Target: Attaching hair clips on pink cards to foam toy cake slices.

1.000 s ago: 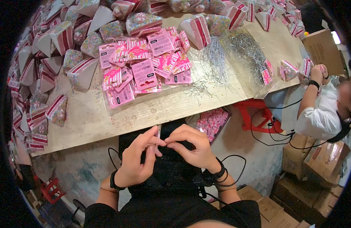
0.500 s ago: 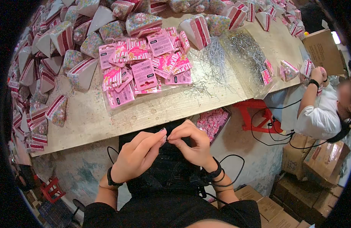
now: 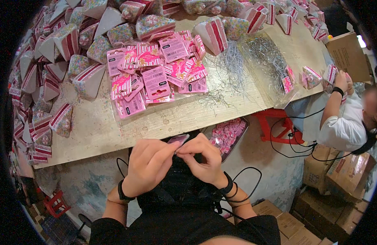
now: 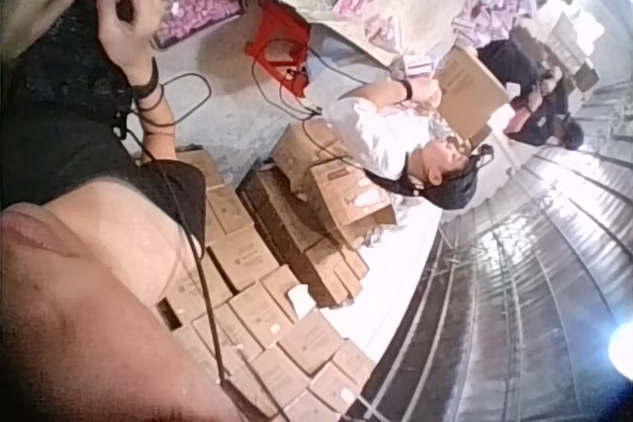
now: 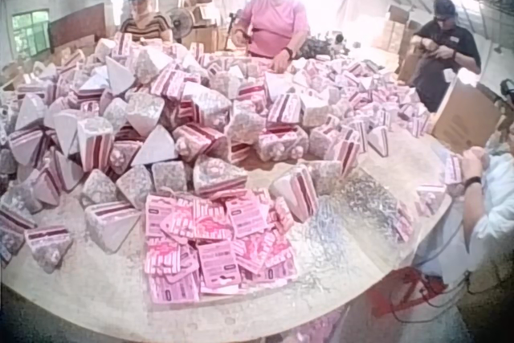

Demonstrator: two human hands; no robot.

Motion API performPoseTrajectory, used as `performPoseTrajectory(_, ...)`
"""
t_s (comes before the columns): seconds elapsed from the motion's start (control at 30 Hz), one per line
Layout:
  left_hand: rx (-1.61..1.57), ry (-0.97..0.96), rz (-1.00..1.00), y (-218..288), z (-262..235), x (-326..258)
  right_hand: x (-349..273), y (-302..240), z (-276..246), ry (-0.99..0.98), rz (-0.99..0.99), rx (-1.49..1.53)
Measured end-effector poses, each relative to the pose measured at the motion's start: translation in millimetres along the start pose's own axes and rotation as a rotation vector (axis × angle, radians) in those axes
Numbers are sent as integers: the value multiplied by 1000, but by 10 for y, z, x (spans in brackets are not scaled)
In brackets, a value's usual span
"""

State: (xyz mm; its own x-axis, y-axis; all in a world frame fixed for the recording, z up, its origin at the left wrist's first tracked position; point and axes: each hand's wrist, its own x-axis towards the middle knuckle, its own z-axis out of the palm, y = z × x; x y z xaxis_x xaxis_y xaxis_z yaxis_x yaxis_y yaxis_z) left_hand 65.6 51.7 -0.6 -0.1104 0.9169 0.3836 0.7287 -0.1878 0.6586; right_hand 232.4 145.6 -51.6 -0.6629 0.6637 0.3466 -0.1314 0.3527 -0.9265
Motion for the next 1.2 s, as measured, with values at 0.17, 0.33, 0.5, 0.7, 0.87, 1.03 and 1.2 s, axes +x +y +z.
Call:
performPoseTrajectory(0.17,125,101,189,6,57,-55,-4,-58,175,122,64,349)
performPoseTrajectory(0.33,87,221,306,18,120,-136,-21,-24,54,-160,119,342)
performPoseTrajectory(0.5,6,205,288,-64,200,-154,-10,30,12,-165,73,362)
performPoseTrajectory(0.7,7,-109,257,-210,-48,-38,71,1,-155,-451,59,313)
performPoseTrajectory(0.87,6,-189,261,-247,-102,-58,33,58,-118,-581,26,319)
performPoseTrajectory(1.03,1,-176,278,-275,-72,-118,41,63,-97,-598,41,231)
performPoseTrajectory(1.2,147,-69,537,-350,-88,-216,47,73,-71,-634,48,306)
